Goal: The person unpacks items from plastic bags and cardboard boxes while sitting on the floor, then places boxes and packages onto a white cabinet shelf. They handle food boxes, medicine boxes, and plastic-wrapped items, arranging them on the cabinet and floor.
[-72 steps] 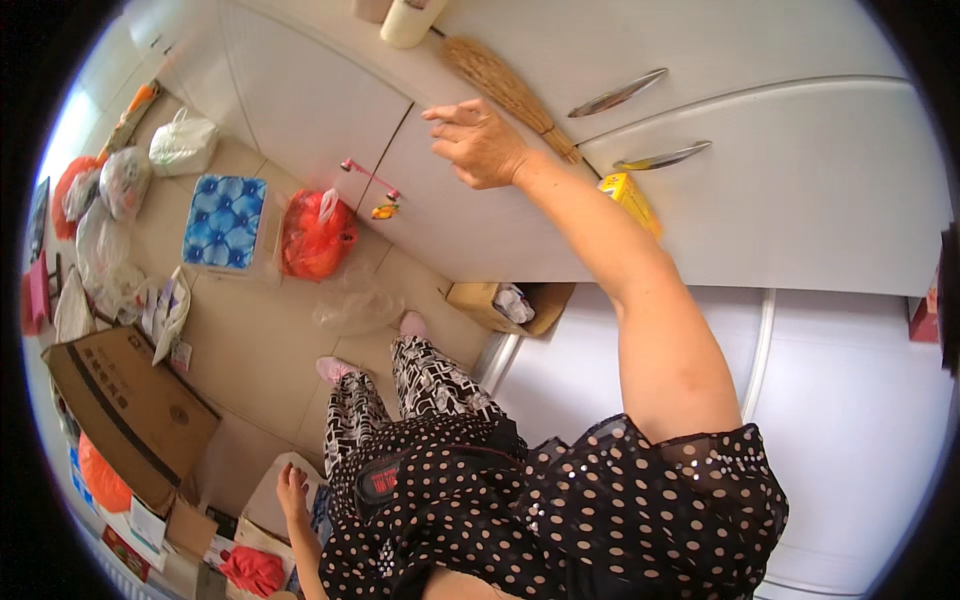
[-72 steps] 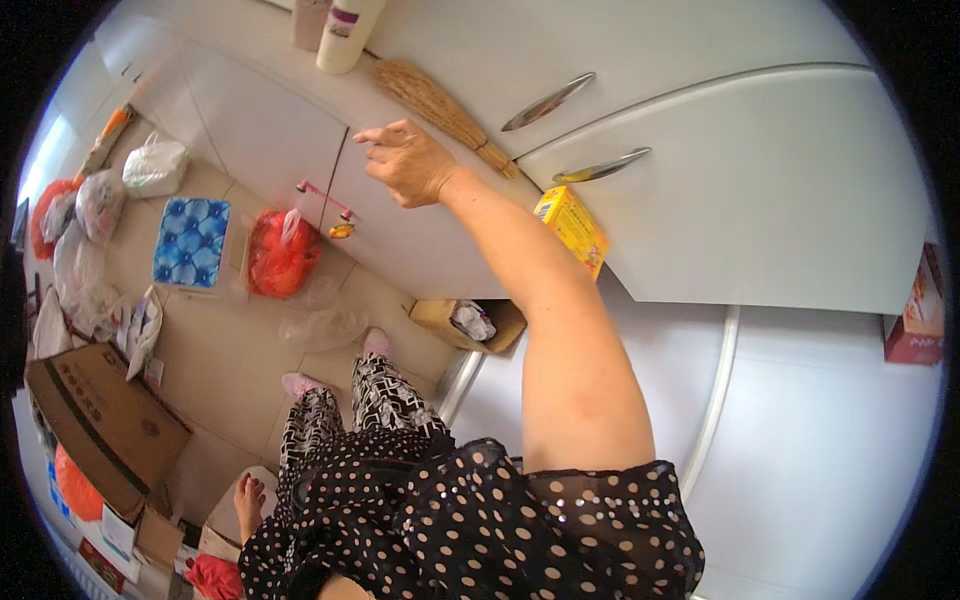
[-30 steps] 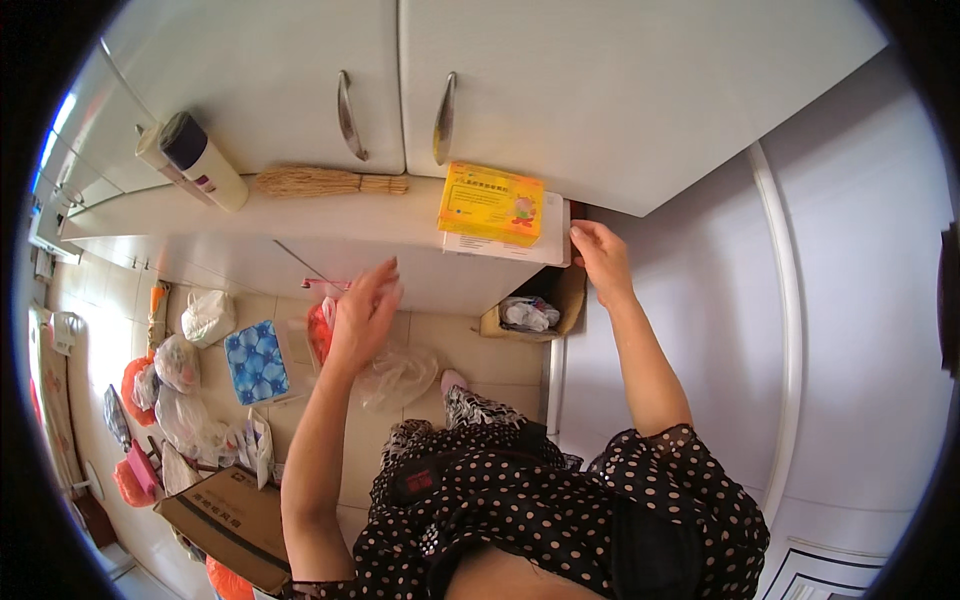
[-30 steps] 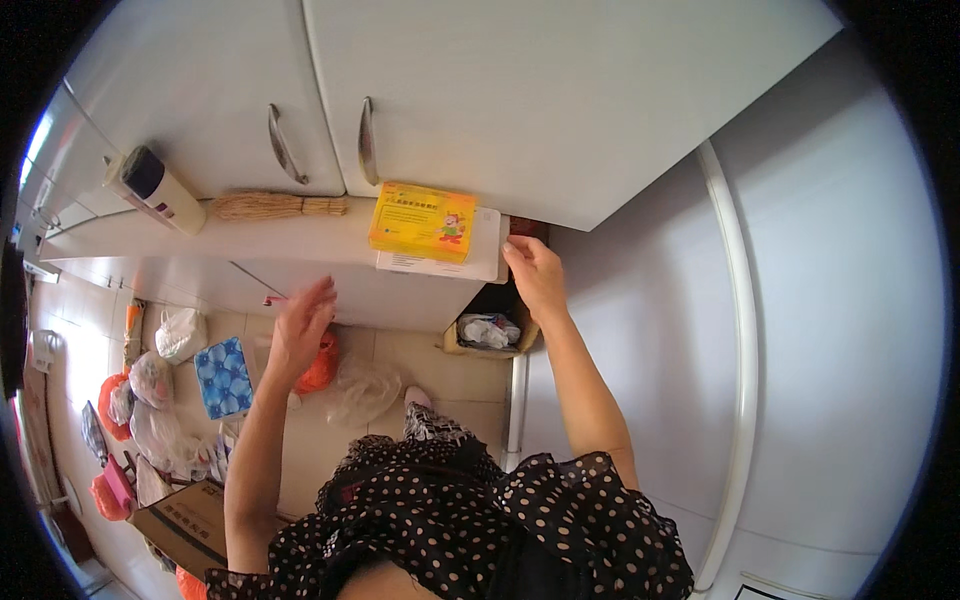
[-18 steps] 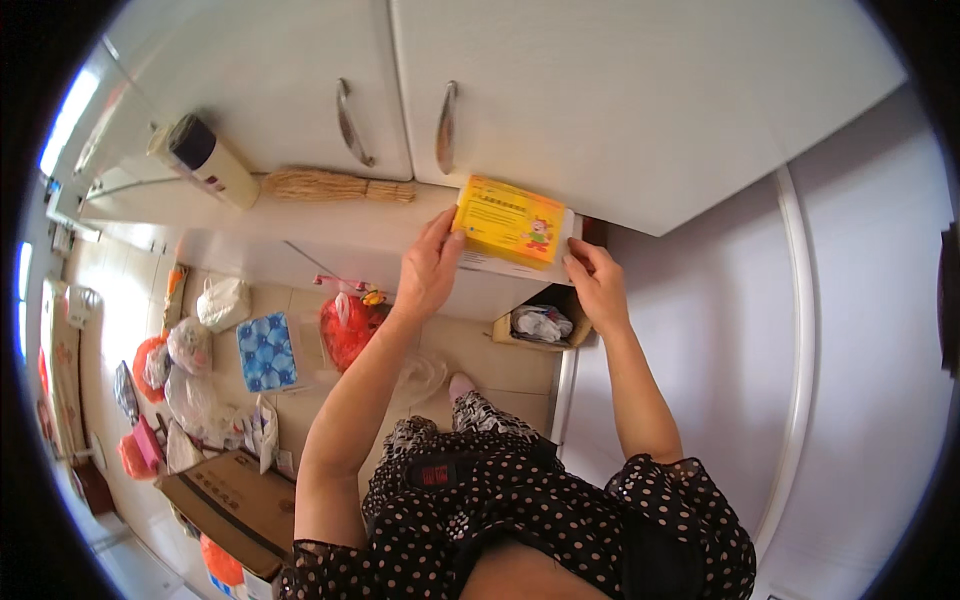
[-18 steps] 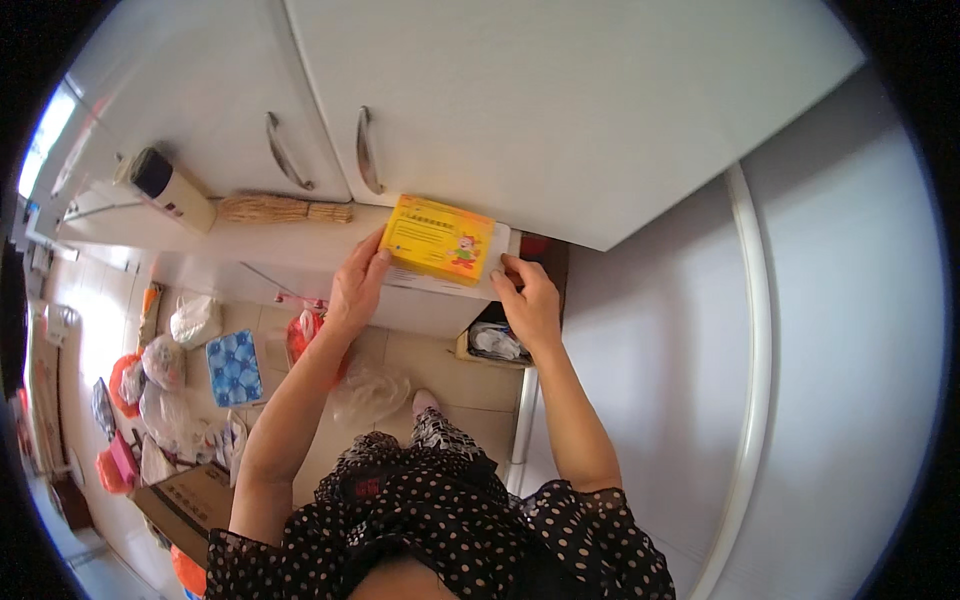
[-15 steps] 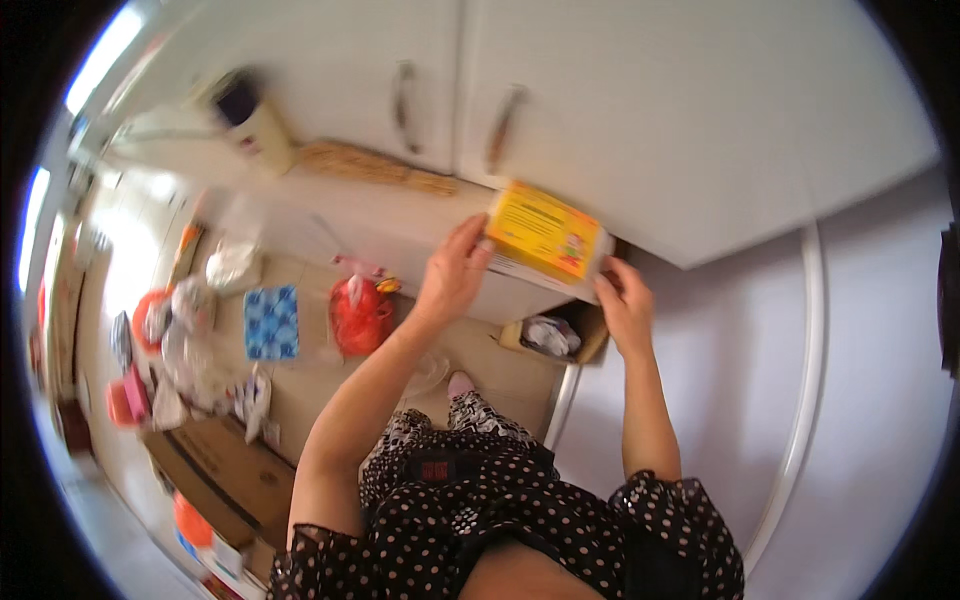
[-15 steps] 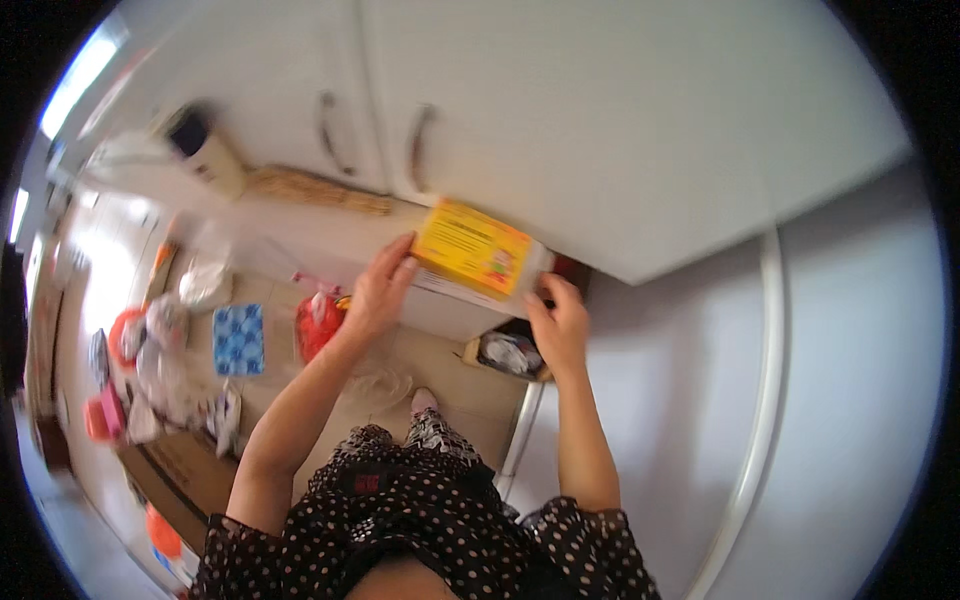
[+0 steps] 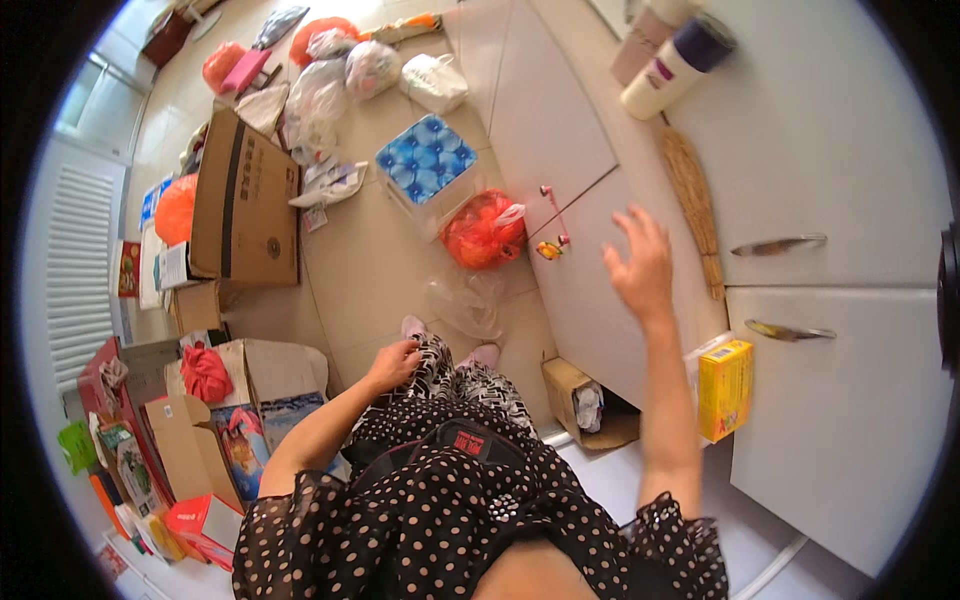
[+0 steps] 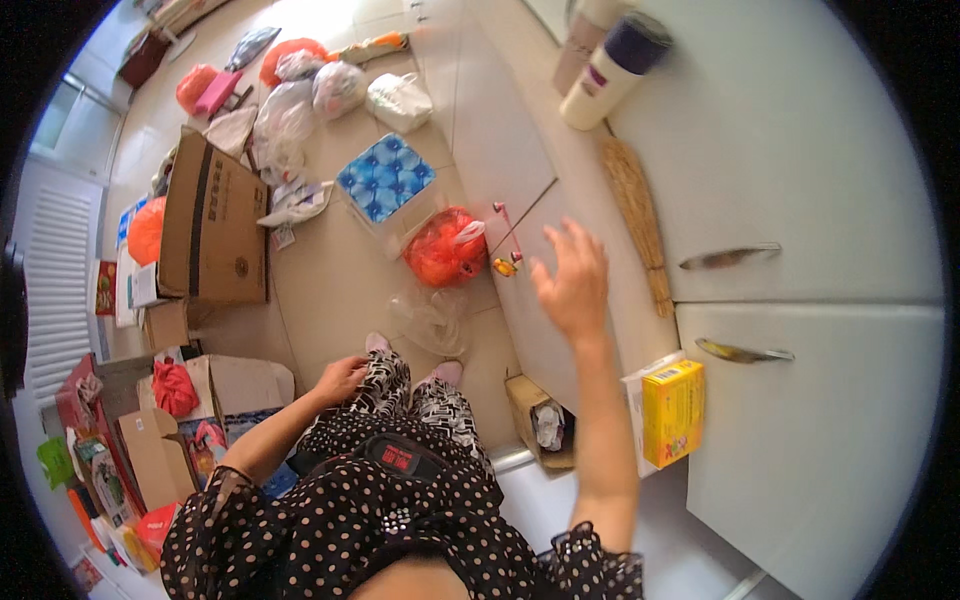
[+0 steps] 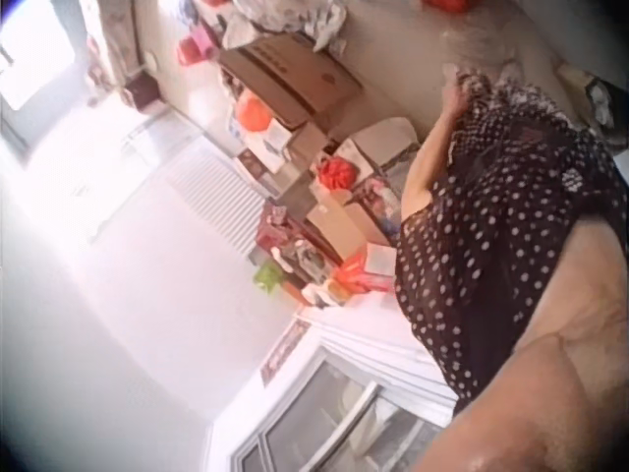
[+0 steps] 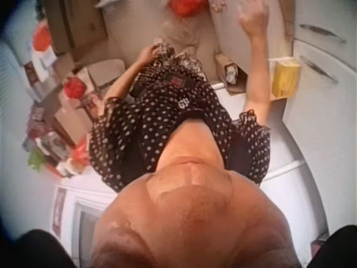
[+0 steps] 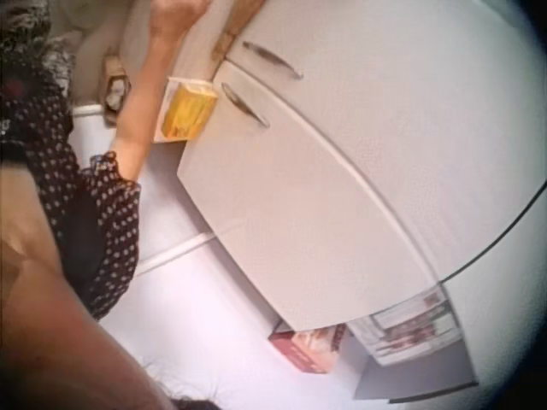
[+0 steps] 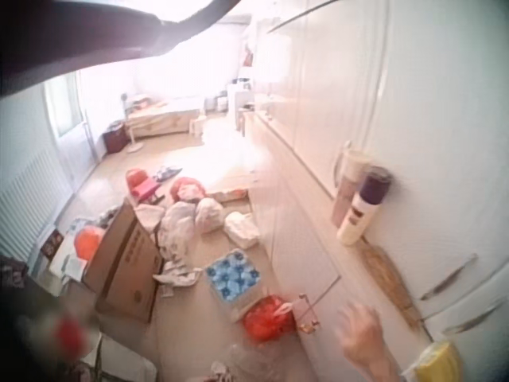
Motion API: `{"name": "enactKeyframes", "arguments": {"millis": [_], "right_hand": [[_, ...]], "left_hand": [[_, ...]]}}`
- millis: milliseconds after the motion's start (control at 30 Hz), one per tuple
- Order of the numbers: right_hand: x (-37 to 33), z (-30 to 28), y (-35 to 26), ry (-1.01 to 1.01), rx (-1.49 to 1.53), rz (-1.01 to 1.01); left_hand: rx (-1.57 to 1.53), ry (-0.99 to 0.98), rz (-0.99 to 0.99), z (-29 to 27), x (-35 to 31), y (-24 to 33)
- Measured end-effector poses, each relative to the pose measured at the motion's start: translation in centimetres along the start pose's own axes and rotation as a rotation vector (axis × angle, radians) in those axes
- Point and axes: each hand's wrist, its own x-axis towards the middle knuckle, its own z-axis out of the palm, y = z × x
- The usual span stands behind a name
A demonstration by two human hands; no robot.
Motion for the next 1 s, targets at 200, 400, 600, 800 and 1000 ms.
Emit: {"name": "enactKeyframes", "arguments": {"millis": [200, 400, 600, 800, 1000], "right_hand": [[9.2, 0.6, 2.3, -0.381, -0.347, -0.516], [10.5, 1.1, 3.8, -0.505, -0.355, -0.579], [11.1, 2.8, 3.9, -0.581, -0.457, -0.620], [11.4, 1.6, 4.2, -0.760, -0.562, -0.633], [11.0, -1.2, 2.8, -0.960, -0.685, -0.476]], "left_hand": [[-0.186, 0.045, -0.251, 0.3, -0.6, -7.3], [-0.156, -0.097, -0.212, 1.9, 7.0, -9.0], [0.012, -0.353, 0.054, 9.3, 24.6, -9.7], [0.215, -0.290, 0.179, 18.3, 41.9, -7.9], [0.125, -0.245, -0.071, 21.8, 50.3, -5.6]]}}
